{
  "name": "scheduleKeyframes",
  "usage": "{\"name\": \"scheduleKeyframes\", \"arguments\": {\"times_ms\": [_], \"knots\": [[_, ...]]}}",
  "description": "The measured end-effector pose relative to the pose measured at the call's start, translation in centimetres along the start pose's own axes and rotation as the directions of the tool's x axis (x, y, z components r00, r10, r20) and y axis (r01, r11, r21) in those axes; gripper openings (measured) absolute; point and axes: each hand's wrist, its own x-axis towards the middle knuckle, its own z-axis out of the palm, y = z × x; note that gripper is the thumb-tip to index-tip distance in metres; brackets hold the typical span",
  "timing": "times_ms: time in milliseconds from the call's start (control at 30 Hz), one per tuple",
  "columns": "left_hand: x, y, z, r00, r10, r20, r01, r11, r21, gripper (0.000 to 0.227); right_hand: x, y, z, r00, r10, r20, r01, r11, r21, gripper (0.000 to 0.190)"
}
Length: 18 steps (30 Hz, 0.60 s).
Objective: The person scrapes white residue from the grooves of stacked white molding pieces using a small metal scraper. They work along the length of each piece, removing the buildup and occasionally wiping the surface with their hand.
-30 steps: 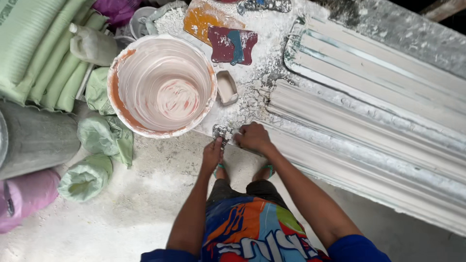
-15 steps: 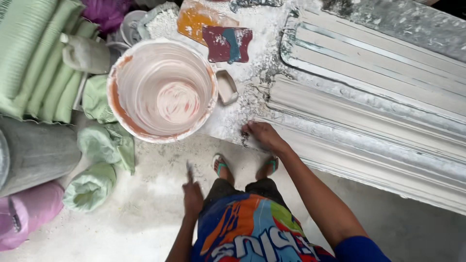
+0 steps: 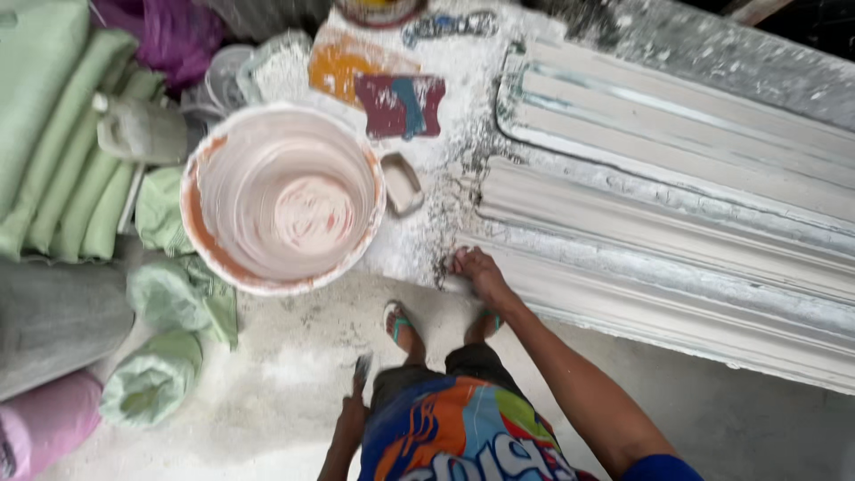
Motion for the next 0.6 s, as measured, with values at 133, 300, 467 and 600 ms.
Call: {"name": "scheduleKeyframes", "arguments": {"times_ms": [133, 300, 467, 600], "knots": [[-3.9, 5.3, -3.9, 0.897, 0.319, -0.305, -0.363, 0.927, -0.098, 0.049, 0.4, -2.2, 0.5, 1.000, 0.004, 0.001, -0.004, 1.000, -0.009, 0.042], [-15.7, 23.8, -9.7, 0.966, 0.155, -0.206, -0.171, 0.984, -0.057, 0.042, -0.1, -4.0, 1.1, 0.998, 0.061, -0.011, -0.056, 0.967, 0.250, 0.040], [-9.0, 25.9, -5.0, 0.674, 0.694, -0.253, -0.417, 0.640, 0.645, 0.045, 0.2, -5.1, 1.2, 0.976, 0.170, -0.134, -0.173, 0.985, -0.013, 0.045], [-8.6, 26.4, -6.0, 0.589, 0.797, -0.137, -0.385, 0.425, 0.819, 0.046, -0.1, -7.2, 0.4, 0.980, 0.177, -0.092, -0.173, 0.984, 0.048, 0.042]]}}
